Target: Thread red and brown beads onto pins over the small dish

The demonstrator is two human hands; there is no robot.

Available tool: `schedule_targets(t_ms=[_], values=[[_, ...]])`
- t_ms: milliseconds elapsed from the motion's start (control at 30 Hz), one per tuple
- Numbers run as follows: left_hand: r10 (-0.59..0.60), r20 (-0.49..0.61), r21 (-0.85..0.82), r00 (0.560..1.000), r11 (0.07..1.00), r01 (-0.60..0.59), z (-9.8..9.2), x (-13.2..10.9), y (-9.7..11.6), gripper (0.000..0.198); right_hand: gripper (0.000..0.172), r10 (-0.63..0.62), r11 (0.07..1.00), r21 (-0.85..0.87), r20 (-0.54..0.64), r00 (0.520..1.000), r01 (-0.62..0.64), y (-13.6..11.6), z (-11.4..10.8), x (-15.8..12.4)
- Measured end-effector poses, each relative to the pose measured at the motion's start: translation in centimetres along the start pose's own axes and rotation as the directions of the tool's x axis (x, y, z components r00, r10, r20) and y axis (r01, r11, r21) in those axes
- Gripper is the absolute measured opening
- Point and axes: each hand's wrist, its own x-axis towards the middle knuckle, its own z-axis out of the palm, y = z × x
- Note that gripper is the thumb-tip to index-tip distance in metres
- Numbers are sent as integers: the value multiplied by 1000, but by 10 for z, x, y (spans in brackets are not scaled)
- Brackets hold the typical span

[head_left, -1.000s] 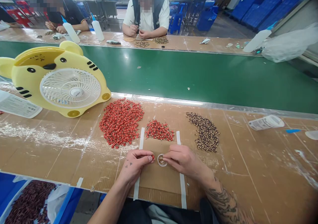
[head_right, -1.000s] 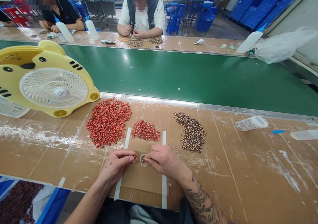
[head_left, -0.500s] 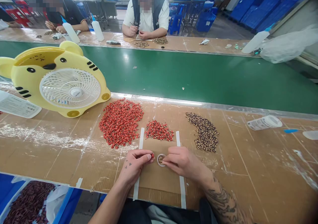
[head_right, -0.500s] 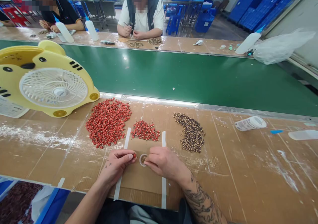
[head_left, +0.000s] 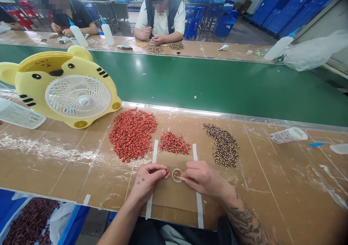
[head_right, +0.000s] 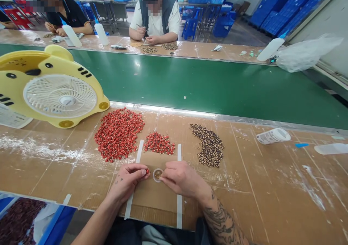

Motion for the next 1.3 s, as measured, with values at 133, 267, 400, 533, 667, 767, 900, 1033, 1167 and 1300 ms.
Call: schedule_targets(t_ms=[133,267,400,533,667,767,900,1033,1167,1300], values=[[5,34,17,999,1000,-5,1,0,1,16,19,121,970,232,-213,970,-70,0,-6,-3],[-9,39,32,999,999,8,4,0,4,15,20,199,936,340,-311,929,-87,-5,-1,2],[5,33,40,999,999,-6,4,-1,4,15,26,207,940,327,-303,930,-103,-11,4,8],[10,26,52,1000,999,-11,2,0,3,15,29,193,945,312,-283,940,-100,-11,5,9],[20,39,74,999,997,-22,0,1,2,13,29,191,949,295,-270,944,-108,-10,7,10],[29,51,86,998,996,-34,0,0,1,12,32,209,951,278,-268,941,-132,-11,11,11],[24,52,69,998,997,-27,1,0,2,11,37,230,957,240,-286,930,-163,-11,12,10],[21,54,43,998,999,-24,2,-1,3,11,37,248,948,262,-258,934,-179,-5,5,5],[2,51,33,999,999,-4,2,-1,4,15,35,253,952,200,-95,963,-231,-2,-5,2],[7,26,39,1000,999,-8,1,-1,4,18,22,362,928,122,-87,928,-351,6,-24,-2]])
